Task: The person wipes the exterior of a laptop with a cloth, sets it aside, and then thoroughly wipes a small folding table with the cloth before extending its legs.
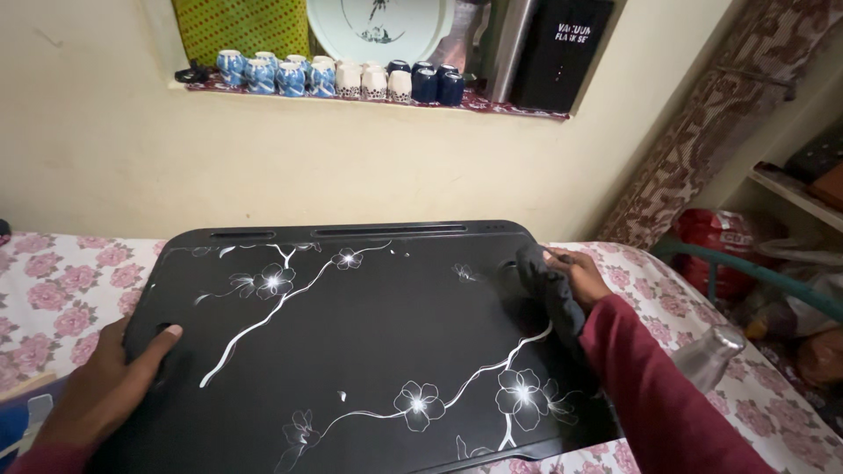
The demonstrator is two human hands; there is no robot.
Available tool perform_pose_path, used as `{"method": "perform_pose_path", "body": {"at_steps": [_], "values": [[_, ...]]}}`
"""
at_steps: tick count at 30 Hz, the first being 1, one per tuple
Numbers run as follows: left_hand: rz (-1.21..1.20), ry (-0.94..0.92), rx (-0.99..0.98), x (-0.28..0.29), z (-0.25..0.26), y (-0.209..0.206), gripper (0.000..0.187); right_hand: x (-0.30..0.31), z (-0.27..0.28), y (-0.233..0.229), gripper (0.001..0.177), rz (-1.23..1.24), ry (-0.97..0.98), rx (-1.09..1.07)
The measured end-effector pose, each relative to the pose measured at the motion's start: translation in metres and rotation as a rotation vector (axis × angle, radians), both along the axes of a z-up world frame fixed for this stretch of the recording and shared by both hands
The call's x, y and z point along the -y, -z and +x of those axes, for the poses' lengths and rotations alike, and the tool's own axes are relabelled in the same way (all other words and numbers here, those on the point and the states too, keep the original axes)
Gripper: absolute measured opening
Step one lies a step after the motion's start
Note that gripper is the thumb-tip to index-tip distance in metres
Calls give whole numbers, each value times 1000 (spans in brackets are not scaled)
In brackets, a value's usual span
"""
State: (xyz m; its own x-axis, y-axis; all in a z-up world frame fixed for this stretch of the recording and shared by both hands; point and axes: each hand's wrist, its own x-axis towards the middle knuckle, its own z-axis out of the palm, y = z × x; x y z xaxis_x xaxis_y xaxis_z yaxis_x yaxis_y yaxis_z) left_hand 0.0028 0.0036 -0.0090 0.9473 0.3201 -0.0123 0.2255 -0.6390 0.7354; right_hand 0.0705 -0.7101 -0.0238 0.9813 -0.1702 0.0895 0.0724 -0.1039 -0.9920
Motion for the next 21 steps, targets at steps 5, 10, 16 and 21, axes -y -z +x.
{"method": "perform_pose_path", "body": {"at_steps": [5,10,16,21], "values": [[-6,-27,-79,3,0,-5,87,4,6,1,39,-164,5,57],[4,-42,-80,1,0,-4,90,-31,4,-6,33,-361,105,39],[-13,1,14,3,-9,-7,87,-61,8,-78,26,-1059,500,-275],[-43,-31,-40,5,-12,-14,85,-36,13,-99,25,-1258,264,-454]]}}
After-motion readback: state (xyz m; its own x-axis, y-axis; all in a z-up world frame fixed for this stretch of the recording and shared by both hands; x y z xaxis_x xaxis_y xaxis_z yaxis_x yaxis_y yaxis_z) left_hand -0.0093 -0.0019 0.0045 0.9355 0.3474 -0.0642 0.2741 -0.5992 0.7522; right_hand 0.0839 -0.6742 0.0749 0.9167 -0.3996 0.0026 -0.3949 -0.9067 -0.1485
